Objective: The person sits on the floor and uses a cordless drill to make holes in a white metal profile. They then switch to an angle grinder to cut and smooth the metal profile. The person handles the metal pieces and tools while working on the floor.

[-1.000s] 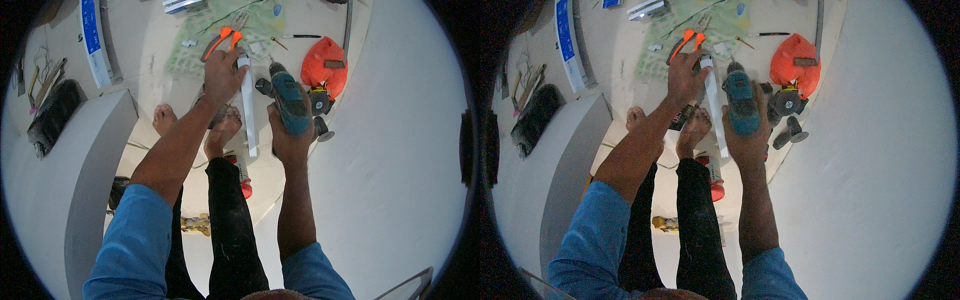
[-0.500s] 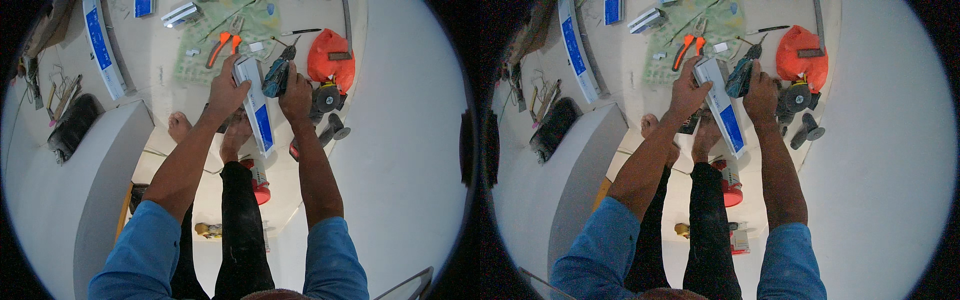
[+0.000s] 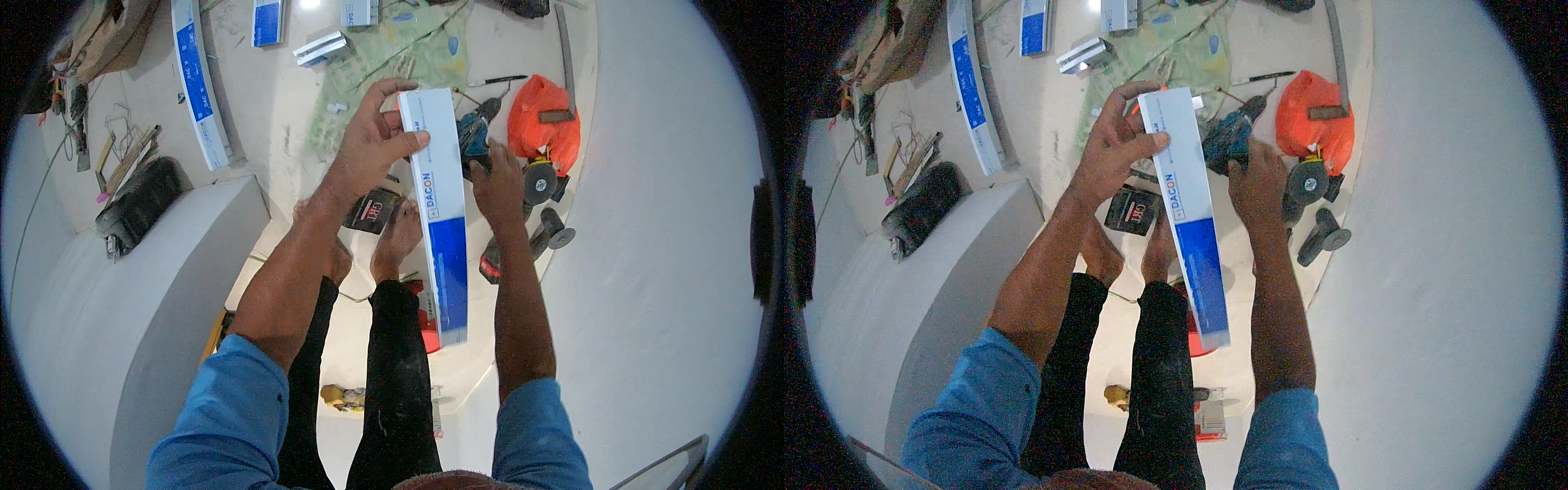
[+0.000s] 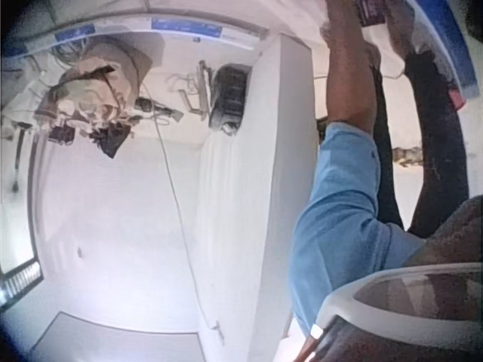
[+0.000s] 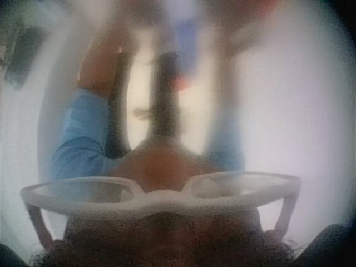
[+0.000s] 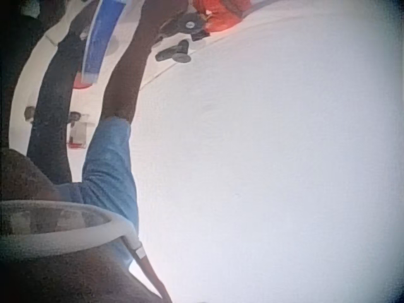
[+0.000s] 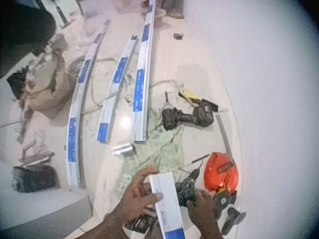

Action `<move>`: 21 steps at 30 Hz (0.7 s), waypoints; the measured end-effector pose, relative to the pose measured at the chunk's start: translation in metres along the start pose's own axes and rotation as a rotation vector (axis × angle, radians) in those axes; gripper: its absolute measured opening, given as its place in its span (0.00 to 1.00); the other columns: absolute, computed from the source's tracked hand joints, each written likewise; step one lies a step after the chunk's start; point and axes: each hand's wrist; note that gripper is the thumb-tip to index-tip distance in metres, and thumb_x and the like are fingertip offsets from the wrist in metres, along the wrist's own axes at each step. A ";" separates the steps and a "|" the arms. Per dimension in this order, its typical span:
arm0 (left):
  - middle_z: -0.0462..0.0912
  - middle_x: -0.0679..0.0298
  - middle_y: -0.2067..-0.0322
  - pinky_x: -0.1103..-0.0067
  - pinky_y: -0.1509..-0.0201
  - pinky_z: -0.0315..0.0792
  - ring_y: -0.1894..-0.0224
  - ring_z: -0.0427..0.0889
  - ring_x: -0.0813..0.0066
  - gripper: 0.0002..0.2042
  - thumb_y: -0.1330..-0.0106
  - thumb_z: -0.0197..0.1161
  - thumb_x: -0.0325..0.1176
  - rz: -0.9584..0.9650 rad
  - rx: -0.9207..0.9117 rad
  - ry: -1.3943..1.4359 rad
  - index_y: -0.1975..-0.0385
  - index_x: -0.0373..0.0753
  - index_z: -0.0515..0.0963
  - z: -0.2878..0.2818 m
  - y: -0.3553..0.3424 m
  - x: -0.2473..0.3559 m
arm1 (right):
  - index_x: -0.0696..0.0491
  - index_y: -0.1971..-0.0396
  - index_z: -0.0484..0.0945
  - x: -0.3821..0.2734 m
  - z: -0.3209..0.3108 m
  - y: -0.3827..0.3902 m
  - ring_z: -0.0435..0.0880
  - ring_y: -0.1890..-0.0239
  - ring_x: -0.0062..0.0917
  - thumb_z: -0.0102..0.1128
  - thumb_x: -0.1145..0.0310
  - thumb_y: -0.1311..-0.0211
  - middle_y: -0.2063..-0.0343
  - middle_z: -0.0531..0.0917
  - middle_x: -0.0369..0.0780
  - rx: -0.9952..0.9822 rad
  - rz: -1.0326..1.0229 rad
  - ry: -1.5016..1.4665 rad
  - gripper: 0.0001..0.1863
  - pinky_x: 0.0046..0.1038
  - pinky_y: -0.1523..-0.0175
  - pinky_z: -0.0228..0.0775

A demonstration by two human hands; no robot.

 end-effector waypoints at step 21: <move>0.81 0.48 0.42 0.67 0.39 0.86 0.41 0.87 0.64 0.40 0.34 0.73 0.19 0.104 0.032 0.125 0.23 0.43 0.61 0.075 0.091 0.100 | 0.61 0.35 0.75 -0.149 -0.154 0.155 0.91 0.46 0.34 0.84 0.50 0.41 0.49 0.90 0.47 -0.385 0.392 -1.025 0.42 0.40 0.39 0.83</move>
Point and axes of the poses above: each hand's wrist, its own y-axis away from the middle knuckle, its own z-axis out of the palm, x = y × z
